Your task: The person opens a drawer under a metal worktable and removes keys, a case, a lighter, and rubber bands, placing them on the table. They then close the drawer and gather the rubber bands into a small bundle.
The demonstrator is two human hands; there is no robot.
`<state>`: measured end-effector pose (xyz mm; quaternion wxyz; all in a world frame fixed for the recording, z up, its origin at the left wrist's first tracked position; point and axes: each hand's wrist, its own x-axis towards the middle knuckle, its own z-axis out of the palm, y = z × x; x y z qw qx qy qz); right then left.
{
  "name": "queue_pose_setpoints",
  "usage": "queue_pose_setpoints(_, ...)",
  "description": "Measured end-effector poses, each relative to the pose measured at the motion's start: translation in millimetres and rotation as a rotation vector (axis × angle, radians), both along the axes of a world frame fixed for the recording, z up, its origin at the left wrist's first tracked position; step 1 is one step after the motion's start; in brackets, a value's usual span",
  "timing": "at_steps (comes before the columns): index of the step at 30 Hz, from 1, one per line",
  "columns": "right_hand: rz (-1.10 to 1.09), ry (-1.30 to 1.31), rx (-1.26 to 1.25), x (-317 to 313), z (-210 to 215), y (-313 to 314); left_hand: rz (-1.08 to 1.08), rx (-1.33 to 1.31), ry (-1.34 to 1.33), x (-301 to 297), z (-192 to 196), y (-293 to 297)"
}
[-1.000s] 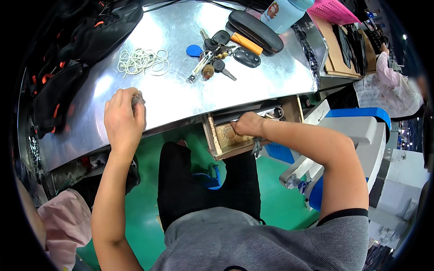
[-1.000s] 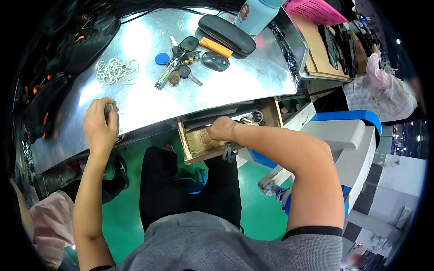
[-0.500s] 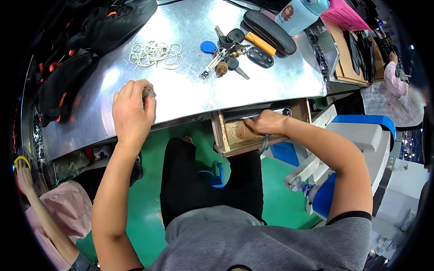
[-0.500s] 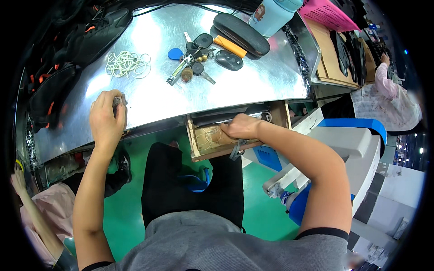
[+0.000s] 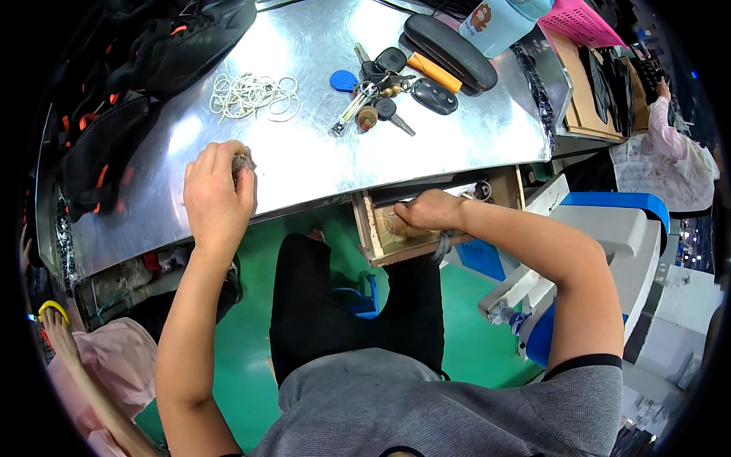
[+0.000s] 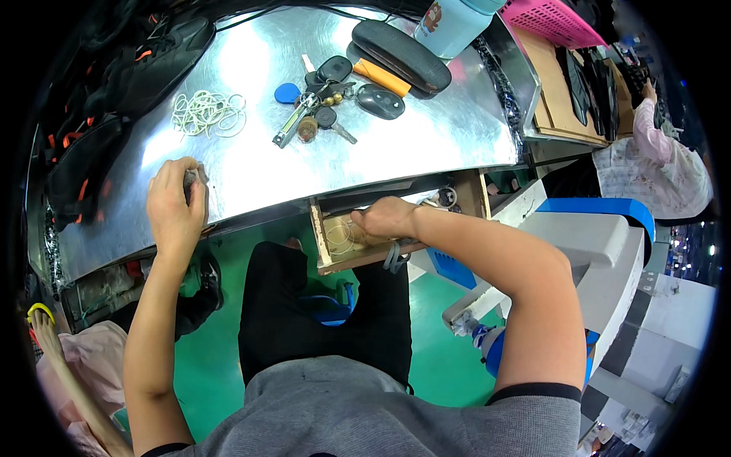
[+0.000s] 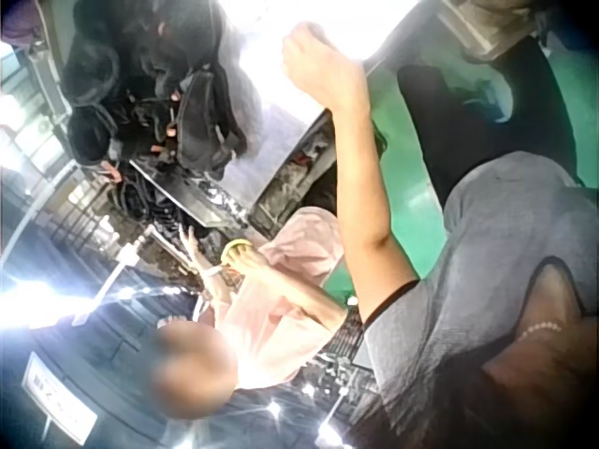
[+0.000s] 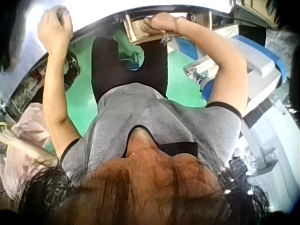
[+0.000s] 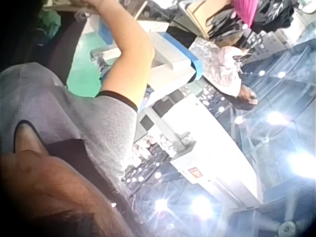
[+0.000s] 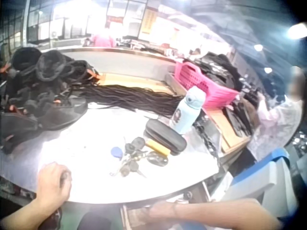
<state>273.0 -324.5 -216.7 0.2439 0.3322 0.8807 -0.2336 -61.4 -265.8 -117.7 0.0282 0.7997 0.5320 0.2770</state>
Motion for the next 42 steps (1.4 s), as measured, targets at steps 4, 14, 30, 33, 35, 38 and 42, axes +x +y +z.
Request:
queue_pose_setpoints(4, -0.036, 0.071, 0.013, 1.2, -4.2, -1.3, -0.010, 0.008, 0.007, 2.1, 1.2, 1.2)
queue_pose_setpoints(14, -0.163, 0.169, -0.095, 9.8, 33.1, 5.6, -0.025, 0.076, -0.010, 1.7, -0.4, 2.4)
queue_pose_setpoints(30, 0.152, 0.045, 0.143, 0.8, -8.2, -0.1, -0.039, 0.069, -0.021, -4.2, -2.2, 2.2)
queue_pose_setpoints(33, 0.097, 0.066, 0.125, 12.2, -35.8, -2.8, -0.039, 0.079, -0.030, -3.4, -1.7, 2.3)
queue_pose_setpoints(35, 0.062, 0.055, 0.092, 10.6, -39.1, -2.7, -0.037, 0.081, -0.024, -4.2, -1.6, 1.4)
queue_pose_setpoints(38, 0.057, 0.059, 0.074, 7.4, -29.6, 0.2, -0.030, 0.080, -0.021, -5.0, -0.2, 1.4)
queue_pose_setpoints(42, 0.071, 0.082, 0.078, 12.1, -1.8, 5.0, -0.047, 0.073, -0.060, -5.3, -0.4, 3.3)
